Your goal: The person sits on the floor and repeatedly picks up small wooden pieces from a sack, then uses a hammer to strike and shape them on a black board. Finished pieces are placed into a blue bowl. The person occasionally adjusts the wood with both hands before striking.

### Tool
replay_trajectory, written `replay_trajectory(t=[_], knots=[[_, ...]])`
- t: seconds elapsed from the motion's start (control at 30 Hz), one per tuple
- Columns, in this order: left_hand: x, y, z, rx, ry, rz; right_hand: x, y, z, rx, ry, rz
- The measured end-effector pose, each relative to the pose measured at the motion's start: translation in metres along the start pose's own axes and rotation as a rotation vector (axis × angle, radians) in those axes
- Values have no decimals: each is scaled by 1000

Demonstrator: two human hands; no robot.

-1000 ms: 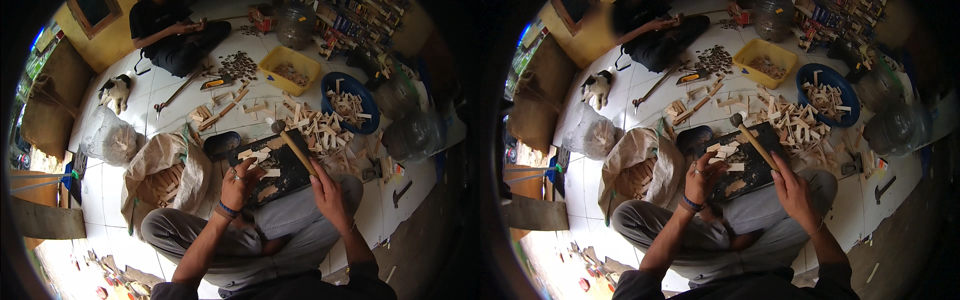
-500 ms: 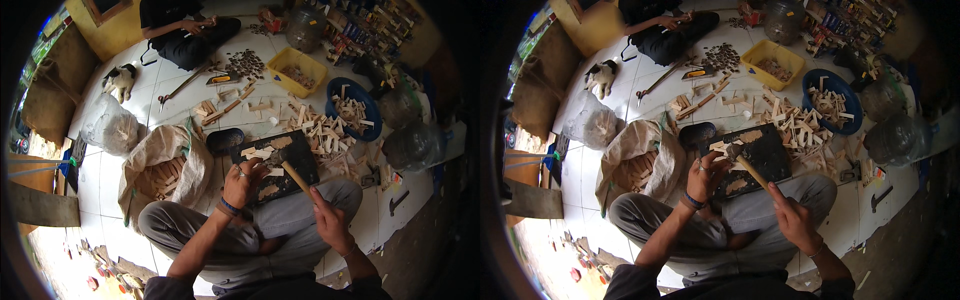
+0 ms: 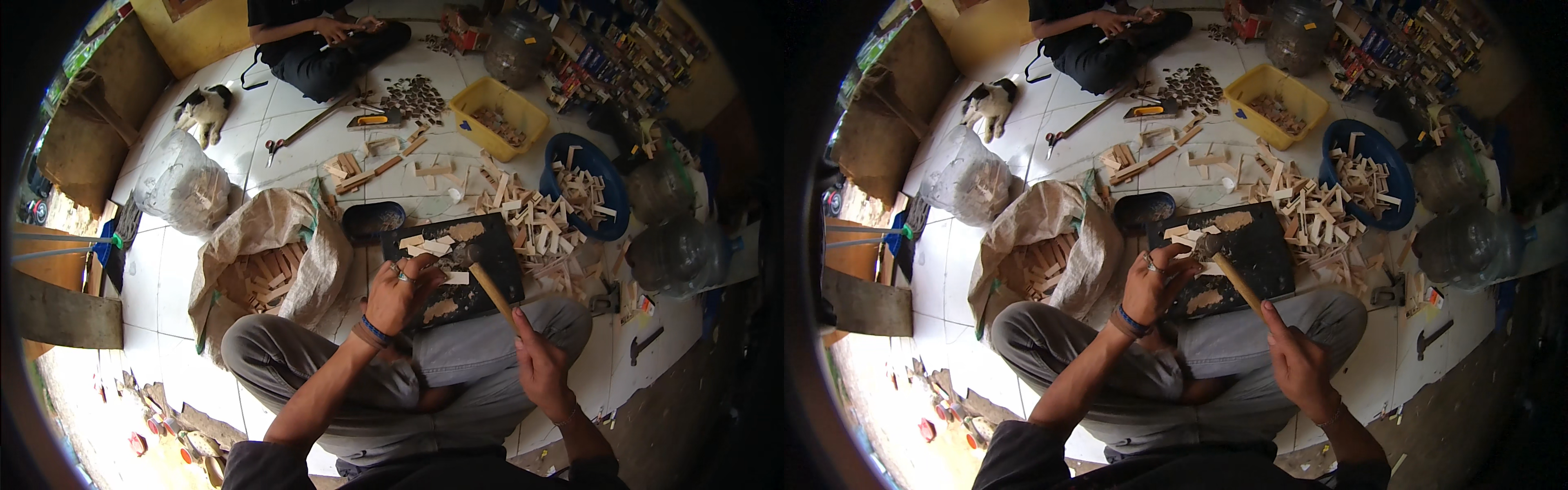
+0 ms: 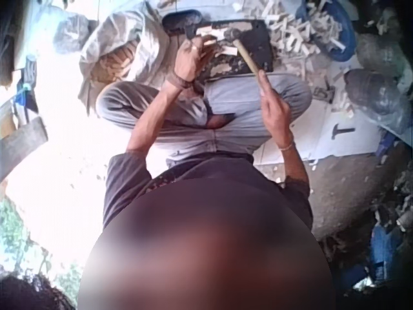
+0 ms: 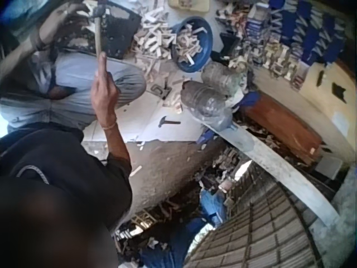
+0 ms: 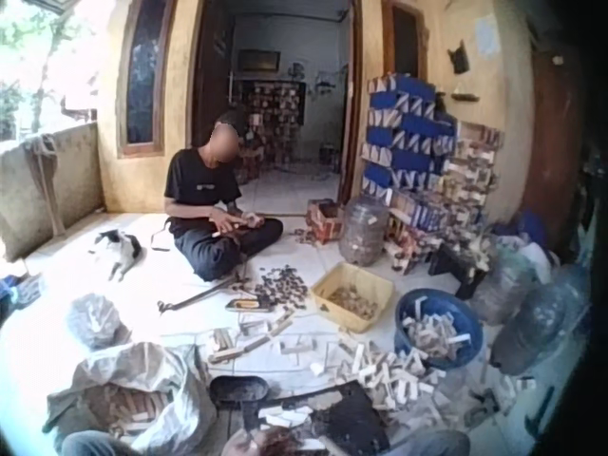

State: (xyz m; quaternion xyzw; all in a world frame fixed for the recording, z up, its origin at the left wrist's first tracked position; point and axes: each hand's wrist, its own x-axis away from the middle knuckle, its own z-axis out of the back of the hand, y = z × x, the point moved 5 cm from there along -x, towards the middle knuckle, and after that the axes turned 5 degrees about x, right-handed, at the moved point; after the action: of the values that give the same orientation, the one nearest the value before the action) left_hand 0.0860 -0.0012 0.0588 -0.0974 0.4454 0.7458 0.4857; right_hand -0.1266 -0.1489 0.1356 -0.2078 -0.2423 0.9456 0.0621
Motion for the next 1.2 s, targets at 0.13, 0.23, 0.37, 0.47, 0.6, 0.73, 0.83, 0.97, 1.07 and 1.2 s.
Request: replay_trajectory(t=[0.13, 0.23, 0.37, 0.47, 0.6, 0.73, 0.83, 0.97, 1.07, 1.2], knots=[[-1, -1, 3, 58, 5, 31, 2, 2, -9, 31, -123, -46], [-1, -2, 4, 57, -16, 56, 8, 16, -18, -68, -195, -372], [-1, -2, 2, 116, 2, 72, -5, 30, -47, -360, -11, -593], [-2, -2, 2, 137, -11, 61, -30, 45, -77, -391, 57, -691], [-1, -4, 5, 120, -30, 80, -59, 52, -114, -478, -46, -753], [1, -4, 6, 173, -22, 113, -70, 41, -123, -416, 18, -609], [3, -7, 2, 295, -32, 232, -69, 44, -126, -390, -15, -635], [4, -18, -4, 725, -50, 455, -70, 49, -126, -358, 21, -611], [4, -23, -3, 807, -37, 545, -67, 52, -129, -331, -21, -640], [-5, -12, 5, 472, -68, 265, -66, 53, -131, -361, 1, -639]])
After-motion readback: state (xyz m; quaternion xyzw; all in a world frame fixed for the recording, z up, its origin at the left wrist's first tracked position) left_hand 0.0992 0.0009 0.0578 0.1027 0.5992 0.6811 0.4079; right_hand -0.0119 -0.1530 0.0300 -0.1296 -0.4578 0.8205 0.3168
